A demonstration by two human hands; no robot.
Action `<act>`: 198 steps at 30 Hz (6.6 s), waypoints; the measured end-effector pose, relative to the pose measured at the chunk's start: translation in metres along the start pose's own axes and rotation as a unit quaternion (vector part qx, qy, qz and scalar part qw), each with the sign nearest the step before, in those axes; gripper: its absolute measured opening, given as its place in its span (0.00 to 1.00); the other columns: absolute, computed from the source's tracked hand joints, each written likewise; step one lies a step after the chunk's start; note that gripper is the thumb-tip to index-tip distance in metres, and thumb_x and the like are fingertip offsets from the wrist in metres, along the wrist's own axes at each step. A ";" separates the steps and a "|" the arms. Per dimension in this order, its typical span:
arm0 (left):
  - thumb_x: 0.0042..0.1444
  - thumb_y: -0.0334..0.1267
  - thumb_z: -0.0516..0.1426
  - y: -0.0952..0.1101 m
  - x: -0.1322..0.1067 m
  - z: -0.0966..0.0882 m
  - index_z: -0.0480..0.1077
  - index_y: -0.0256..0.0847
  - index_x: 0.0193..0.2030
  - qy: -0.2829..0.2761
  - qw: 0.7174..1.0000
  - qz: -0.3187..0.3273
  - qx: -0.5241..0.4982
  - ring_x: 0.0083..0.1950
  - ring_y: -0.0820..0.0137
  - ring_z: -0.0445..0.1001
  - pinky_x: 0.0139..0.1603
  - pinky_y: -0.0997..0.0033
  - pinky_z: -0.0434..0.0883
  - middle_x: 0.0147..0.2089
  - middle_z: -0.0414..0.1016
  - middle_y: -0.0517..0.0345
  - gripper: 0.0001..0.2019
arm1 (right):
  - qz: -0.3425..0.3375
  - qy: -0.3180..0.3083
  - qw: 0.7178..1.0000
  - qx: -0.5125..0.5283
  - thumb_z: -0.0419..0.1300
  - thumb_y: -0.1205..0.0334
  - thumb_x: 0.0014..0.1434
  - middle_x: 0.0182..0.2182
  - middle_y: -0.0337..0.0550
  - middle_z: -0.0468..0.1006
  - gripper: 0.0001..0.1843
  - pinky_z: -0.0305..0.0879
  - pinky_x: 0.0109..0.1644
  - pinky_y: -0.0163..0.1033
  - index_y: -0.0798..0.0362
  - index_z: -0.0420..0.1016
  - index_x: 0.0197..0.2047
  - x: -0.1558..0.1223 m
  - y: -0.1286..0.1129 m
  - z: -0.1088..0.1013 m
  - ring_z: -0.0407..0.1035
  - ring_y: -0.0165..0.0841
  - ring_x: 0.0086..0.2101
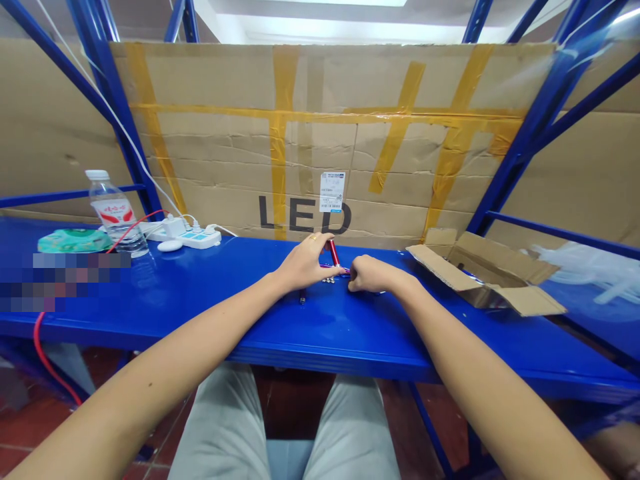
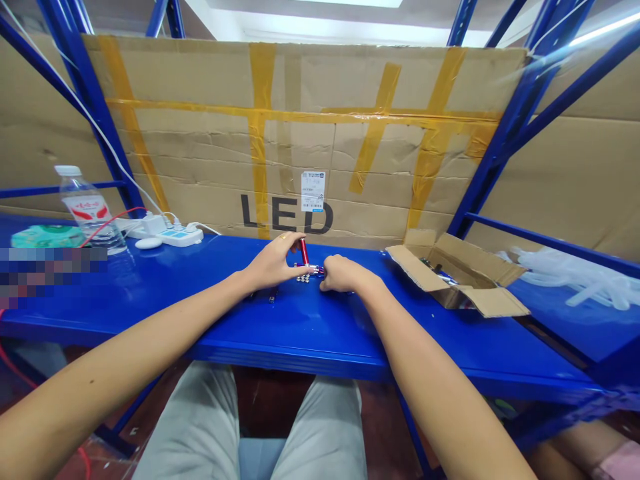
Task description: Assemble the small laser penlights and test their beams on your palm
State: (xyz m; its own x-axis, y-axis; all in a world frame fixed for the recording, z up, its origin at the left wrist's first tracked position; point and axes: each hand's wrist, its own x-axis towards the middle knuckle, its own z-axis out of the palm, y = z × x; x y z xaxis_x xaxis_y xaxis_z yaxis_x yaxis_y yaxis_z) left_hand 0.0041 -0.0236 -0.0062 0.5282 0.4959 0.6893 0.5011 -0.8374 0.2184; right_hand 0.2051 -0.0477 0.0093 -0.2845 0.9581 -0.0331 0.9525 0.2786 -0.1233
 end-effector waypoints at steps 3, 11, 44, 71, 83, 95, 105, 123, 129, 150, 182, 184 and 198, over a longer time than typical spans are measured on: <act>0.49 0.52 0.64 -0.002 0.000 0.001 0.61 0.38 0.59 -0.006 1.000 -0.010 -0.010 0.51 0.57 0.71 0.50 0.58 0.70 0.50 0.71 0.47 0.34 | -0.027 0.058 0.992 0.111 0.57 0.60 0.51 0.22 0.43 0.74 0.08 0.56 0.25 0.35 0.55 0.69 0.24 -0.001 0.009 -0.004 0.66 0.31 0.23; 0.51 0.33 0.59 -0.003 -0.002 0.009 0.53 0.38 0.64 -0.076 0.983 -0.047 -0.161 0.35 0.70 0.72 0.37 0.70 0.69 0.37 0.72 0.58 0.33 | -0.040 0.072 0.887 0.455 0.51 0.66 0.56 0.19 0.34 0.69 0.03 0.54 0.17 0.30 0.51 0.59 0.35 0.005 -0.004 0.005 0.59 0.26 0.16; 0.52 0.27 0.57 -0.012 0.004 0.022 0.63 0.40 0.51 0.005 0.911 -0.193 -0.365 0.22 0.76 0.70 0.21 0.76 0.66 0.26 0.69 0.66 0.19 | -0.207 0.172 0.928 0.256 0.45 0.67 0.66 0.46 0.51 0.78 0.16 0.65 0.49 0.40 0.54 0.63 0.54 0.015 -0.019 0.027 0.72 0.35 0.44; 0.61 0.27 0.54 0.003 0.005 0.015 0.55 0.37 0.57 -0.049 0.862 -0.246 -0.441 0.20 0.79 0.67 0.22 0.78 0.62 0.25 0.71 0.65 0.18 | -0.115 0.241 0.922 0.281 0.45 0.63 0.63 0.31 0.40 0.71 0.09 0.60 0.36 0.37 0.52 0.58 0.47 0.026 -0.006 0.031 0.65 0.33 0.31; 0.60 0.31 0.57 -0.018 0.011 0.009 0.67 0.34 0.37 0.035 0.891 -0.259 -0.372 0.20 0.78 0.70 0.20 0.76 0.65 0.30 0.76 0.56 0.03 | -0.066 0.246 0.930 0.265 0.50 0.63 0.59 0.24 0.34 0.66 0.08 0.55 0.31 0.36 0.51 0.61 0.43 0.029 0.012 0.028 0.60 0.31 0.25; 0.59 0.45 0.57 -0.015 0.004 0.011 0.66 0.38 0.28 0.010 0.924 -0.200 -0.325 0.19 0.77 0.67 0.23 0.74 0.63 0.23 0.72 0.60 0.14 | -0.136 0.109 0.900 0.400 0.55 0.56 0.59 0.20 0.35 0.71 0.09 0.61 0.29 0.36 0.54 0.68 0.35 0.016 -0.009 0.023 0.65 0.30 0.21; 0.66 0.55 0.41 -0.022 0.015 0.013 0.73 0.32 0.35 0.047 0.766 -0.340 -0.544 0.39 0.62 0.78 0.44 0.64 0.72 0.37 0.79 0.40 0.30 | -0.118 0.210 0.941 0.240 0.49 0.59 0.61 0.25 0.39 0.73 0.15 0.53 0.32 0.36 0.56 0.73 0.31 0.015 -0.006 0.016 0.63 0.31 0.28; 0.65 0.58 0.37 -0.027 0.015 0.004 0.73 0.28 0.42 0.057 0.697 -0.348 -0.625 0.46 0.55 0.78 0.56 0.57 0.69 0.42 0.79 0.33 0.36 | -0.089 0.242 0.940 0.225 0.50 0.58 0.59 0.23 0.39 0.73 0.15 0.53 0.31 0.36 0.55 0.72 0.28 0.013 0.004 0.010 0.62 0.31 0.26; 0.64 0.61 0.38 -0.026 0.015 0.004 0.73 0.29 0.43 0.057 0.696 -0.351 -0.624 0.48 0.55 0.77 0.54 0.58 0.70 0.44 0.78 0.33 0.36 | -0.099 0.231 0.945 0.208 0.49 0.58 0.59 0.23 0.39 0.72 0.15 0.51 0.30 0.37 0.56 0.73 0.30 0.012 0.004 0.011 0.62 0.31 0.26; 0.63 0.62 0.37 -0.026 0.013 0.004 0.73 0.27 0.41 0.045 0.697 -0.347 -0.627 0.46 0.56 0.78 0.52 0.59 0.71 0.45 0.78 0.31 0.38 | -0.121 0.207 0.946 0.219 0.49 0.57 0.61 0.26 0.41 0.75 0.16 0.55 0.33 0.37 0.56 0.74 0.32 0.010 0.003 0.007 0.66 0.33 0.29; 0.63 0.62 0.39 -0.025 0.013 0.005 0.74 0.29 0.39 0.041 0.699 -0.348 -0.623 0.45 0.57 0.78 0.50 0.61 0.72 0.43 0.78 0.34 0.37 | -0.124 0.184 0.948 0.227 0.47 0.60 0.62 0.31 0.43 0.78 0.17 0.57 0.37 0.38 0.56 0.77 0.35 0.012 -0.001 0.012 0.67 0.35 0.33; 0.63 0.62 0.39 -0.024 0.013 0.005 0.74 0.28 0.39 0.039 0.699 -0.350 -0.622 0.44 0.57 0.79 0.50 0.61 0.72 0.43 0.78 0.33 0.37 | -0.118 0.186 0.950 0.220 0.48 0.59 0.62 0.29 0.42 0.77 0.17 0.56 0.36 0.37 0.56 0.77 0.34 0.012 -0.003 0.013 0.67 0.34 0.31; 0.65 0.57 0.39 -0.024 0.014 0.004 0.73 0.26 0.40 0.042 0.697 -0.357 -0.621 0.43 0.58 0.79 0.48 0.62 0.73 0.43 0.78 0.32 0.34 | -0.095 0.254 0.941 0.204 0.52 0.58 0.60 0.32 0.45 0.82 0.17 0.58 0.35 0.37 0.57 0.81 0.36 0.016 0.004 0.013 0.70 0.34 0.31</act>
State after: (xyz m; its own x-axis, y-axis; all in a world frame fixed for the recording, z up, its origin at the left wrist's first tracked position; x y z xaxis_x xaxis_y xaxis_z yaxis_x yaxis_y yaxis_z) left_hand 0.0024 0.0042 -0.0042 0.3797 0.9167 0.1247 -0.3910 0.0369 0.9197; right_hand 0.2030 -0.0321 -0.0051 -0.2574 0.8310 0.4932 0.7398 0.4979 -0.4527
